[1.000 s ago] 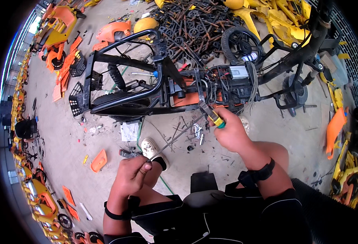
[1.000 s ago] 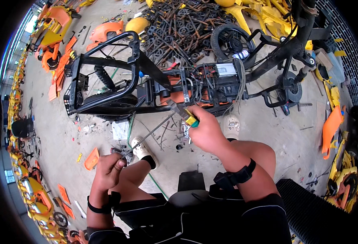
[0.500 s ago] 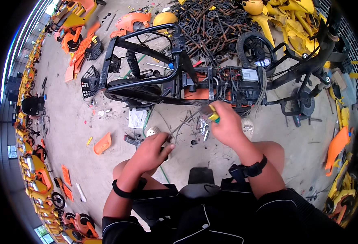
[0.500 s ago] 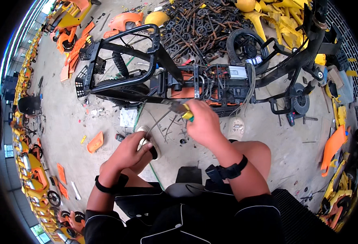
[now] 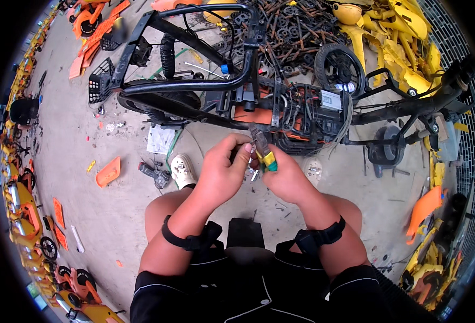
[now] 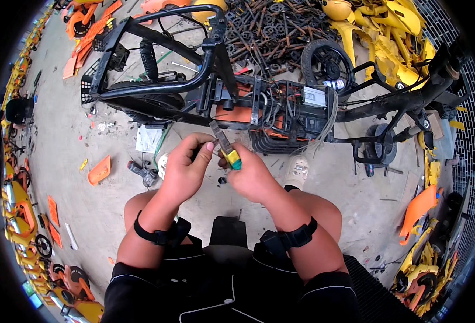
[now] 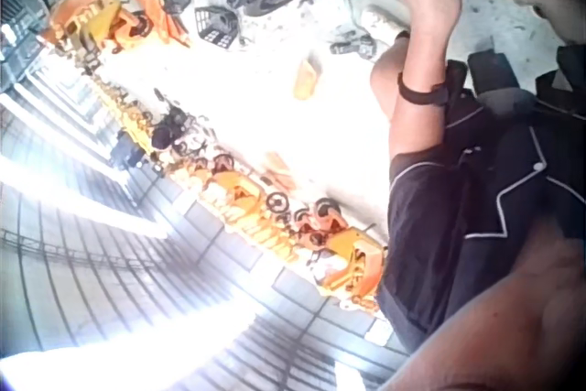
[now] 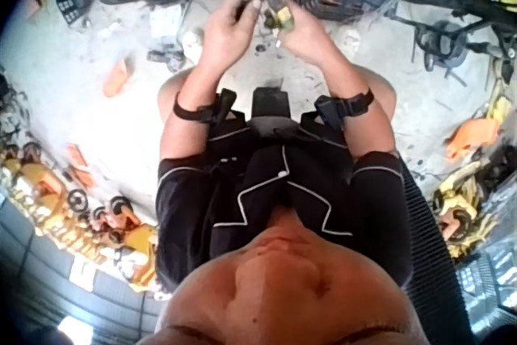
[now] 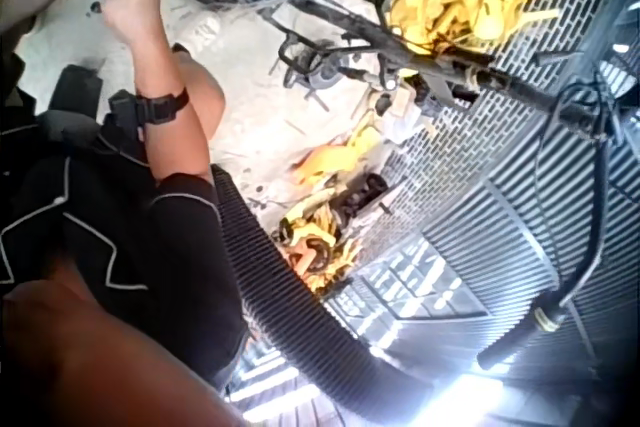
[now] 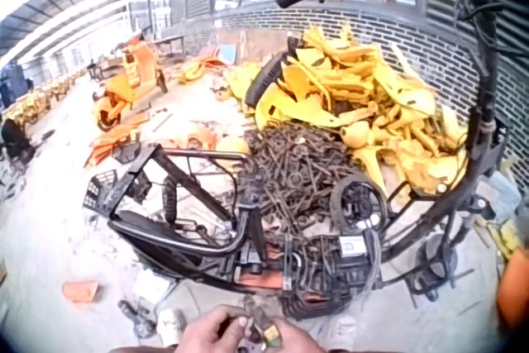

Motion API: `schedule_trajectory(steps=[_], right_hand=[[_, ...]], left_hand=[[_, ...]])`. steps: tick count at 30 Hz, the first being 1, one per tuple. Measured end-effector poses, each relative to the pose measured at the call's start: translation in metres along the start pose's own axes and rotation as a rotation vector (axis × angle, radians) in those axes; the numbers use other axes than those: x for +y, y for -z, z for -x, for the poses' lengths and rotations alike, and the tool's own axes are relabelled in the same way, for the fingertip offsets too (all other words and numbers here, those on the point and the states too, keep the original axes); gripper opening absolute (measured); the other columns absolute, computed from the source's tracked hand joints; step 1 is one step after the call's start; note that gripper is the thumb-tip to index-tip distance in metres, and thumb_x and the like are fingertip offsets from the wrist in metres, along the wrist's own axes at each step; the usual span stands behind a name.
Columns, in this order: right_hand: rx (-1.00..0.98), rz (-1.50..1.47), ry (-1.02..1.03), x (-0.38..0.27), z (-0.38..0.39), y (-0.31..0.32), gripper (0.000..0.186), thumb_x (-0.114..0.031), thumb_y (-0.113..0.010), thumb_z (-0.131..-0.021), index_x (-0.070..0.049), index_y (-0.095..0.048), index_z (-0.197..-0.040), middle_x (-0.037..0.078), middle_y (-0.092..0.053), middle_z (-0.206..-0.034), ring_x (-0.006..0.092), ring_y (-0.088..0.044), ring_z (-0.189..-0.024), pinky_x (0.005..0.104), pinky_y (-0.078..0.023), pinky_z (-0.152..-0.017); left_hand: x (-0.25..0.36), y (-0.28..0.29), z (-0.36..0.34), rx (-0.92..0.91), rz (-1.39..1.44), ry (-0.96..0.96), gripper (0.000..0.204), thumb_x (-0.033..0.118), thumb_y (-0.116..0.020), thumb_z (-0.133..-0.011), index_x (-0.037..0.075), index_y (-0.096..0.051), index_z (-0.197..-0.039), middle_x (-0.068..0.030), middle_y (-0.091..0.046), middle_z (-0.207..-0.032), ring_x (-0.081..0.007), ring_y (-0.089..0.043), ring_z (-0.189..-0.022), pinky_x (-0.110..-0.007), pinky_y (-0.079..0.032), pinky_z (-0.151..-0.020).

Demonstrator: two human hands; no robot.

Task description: The person strips and twists wires on a scooter frame using pliers. They handle wire segments, use the pliers to strip insulation, and twist the copper strands together by hand.

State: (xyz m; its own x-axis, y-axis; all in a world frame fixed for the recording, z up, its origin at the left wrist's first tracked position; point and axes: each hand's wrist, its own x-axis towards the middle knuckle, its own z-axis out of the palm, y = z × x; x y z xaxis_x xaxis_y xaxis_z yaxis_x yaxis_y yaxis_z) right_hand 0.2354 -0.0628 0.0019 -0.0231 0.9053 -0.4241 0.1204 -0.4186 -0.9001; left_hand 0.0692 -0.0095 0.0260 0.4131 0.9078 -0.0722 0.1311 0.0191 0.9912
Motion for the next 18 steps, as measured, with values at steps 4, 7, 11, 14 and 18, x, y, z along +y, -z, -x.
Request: schedule_trajectory(steps=[4,7,11,14,18], right_hand=[[-0.048,-0.090,-0.035,0.000,-0.001,-0.002,0.040,0.007,-0.055,-0.081,0.000,-0.056,-0.120,0.011,-0.067,-0.111,0.0222,-0.063,-0.105,0.0348,-0.049,-0.092],[-0.052,-0.090,-0.045,-0.002,-0.003,-0.004,0.042,0.006,-0.055,-0.080,-0.001,-0.055,-0.122,0.012,-0.066,-0.112,0.0231,-0.063,-0.106,0.0354,-0.049,-0.093],[-0.034,-0.019,-0.047,-0.008,-0.001,-0.008,0.043,0.005,-0.055,-0.081,-0.001,-0.055,-0.123,0.013,-0.066,-0.114,0.0256,-0.064,-0.107,0.0365,-0.049,-0.093],[-0.024,0.020,-0.033,-0.007,-0.003,-0.010,0.044,0.005,-0.055,-0.081,-0.001,-0.054,-0.124,0.014,-0.066,-0.115,0.0278,-0.064,-0.108,0.0370,-0.048,-0.094],[0.008,0.094,-0.025,-0.008,-0.003,-0.016,0.044,0.004,-0.055,-0.081,-0.002,-0.052,-0.125,0.014,-0.066,-0.114,0.0299,-0.064,-0.108,0.0376,-0.048,-0.095]], left_hand=[[-0.008,0.006,-0.008,-0.070,0.049,0.083,0.013,0.010,-0.059,-0.102,-0.003,-0.061,-0.106,-0.0061,-0.068,-0.088,-0.0106,-0.064,-0.080,-0.026,-0.052,-0.075],[-0.011,0.011,-0.009,-0.086,0.033,0.087,0.014,0.010,-0.059,-0.102,-0.004,-0.061,-0.105,-0.0070,-0.069,-0.088,-0.0111,-0.065,-0.082,-0.027,-0.053,-0.075],[-0.001,0.016,-0.010,-0.075,-0.062,0.059,0.014,0.011,-0.060,-0.102,-0.003,-0.062,-0.103,-0.0051,-0.068,-0.084,-0.0089,-0.060,-0.076,-0.026,-0.050,-0.071],[-0.002,0.019,-0.010,-0.056,-0.100,0.050,0.014,0.012,-0.062,-0.101,-0.002,-0.064,-0.100,-0.0043,-0.066,-0.080,-0.0075,-0.054,-0.072,-0.025,-0.046,-0.065],[0.001,0.021,-0.009,-0.041,-0.164,0.069,0.014,0.012,-0.063,-0.100,-0.001,-0.065,-0.098,-0.0045,-0.065,-0.076,-0.0078,-0.051,-0.069,-0.026,-0.044,-0.061]])
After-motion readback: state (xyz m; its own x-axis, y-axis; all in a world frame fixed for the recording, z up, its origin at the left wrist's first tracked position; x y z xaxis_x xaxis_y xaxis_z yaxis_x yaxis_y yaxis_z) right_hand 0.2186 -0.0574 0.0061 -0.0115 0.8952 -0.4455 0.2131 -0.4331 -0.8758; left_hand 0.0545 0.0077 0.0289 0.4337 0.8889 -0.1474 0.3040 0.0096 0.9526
